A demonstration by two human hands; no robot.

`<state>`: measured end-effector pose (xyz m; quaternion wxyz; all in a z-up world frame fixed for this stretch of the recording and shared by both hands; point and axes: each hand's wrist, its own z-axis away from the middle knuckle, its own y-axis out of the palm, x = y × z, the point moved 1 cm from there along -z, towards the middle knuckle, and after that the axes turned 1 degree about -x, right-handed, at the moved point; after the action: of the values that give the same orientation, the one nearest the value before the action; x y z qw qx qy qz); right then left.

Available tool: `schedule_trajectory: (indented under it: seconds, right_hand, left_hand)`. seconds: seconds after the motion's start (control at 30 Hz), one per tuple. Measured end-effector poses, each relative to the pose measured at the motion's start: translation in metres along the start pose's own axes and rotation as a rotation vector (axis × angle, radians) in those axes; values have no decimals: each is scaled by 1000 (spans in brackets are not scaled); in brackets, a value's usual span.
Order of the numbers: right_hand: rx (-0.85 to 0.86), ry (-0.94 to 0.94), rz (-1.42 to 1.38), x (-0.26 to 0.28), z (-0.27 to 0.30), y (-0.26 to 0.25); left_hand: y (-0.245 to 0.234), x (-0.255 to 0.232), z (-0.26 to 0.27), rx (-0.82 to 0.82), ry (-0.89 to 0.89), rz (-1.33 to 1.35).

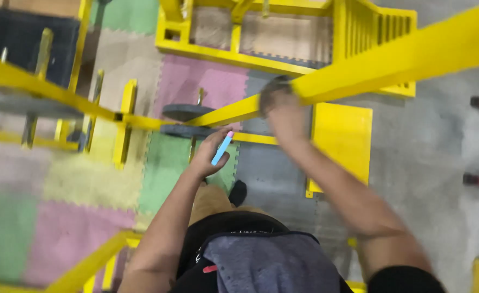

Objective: Cleaning and wiping down yellow weight training machines using a spray bottle and a cloth.

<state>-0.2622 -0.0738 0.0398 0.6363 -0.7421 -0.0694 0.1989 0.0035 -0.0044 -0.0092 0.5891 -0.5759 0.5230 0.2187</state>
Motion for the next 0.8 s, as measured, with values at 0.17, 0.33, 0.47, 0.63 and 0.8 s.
schedule_trajectory:
  seconds: [0.17,0.33,0.47,0.63,0.8]
  right_hand:
    - [21,-31,367,-44,-12,-169]
    - [150,-213,629,-47,-13,-104]
    - [301,-254,541,-5,-39,-34]
    - [474,-232,506,46,-71,93]
    - [438,-315,533,106,-88,200]
  left_hand:
    - [7,22,15,-64,-126,-4]
    - [12,25,17,-171,-150,43]
    - [18,52,27,-240,-169,63]
    - [3,66,42,-231,-252,65]
    - [-6,88,61,-217,-369,53]
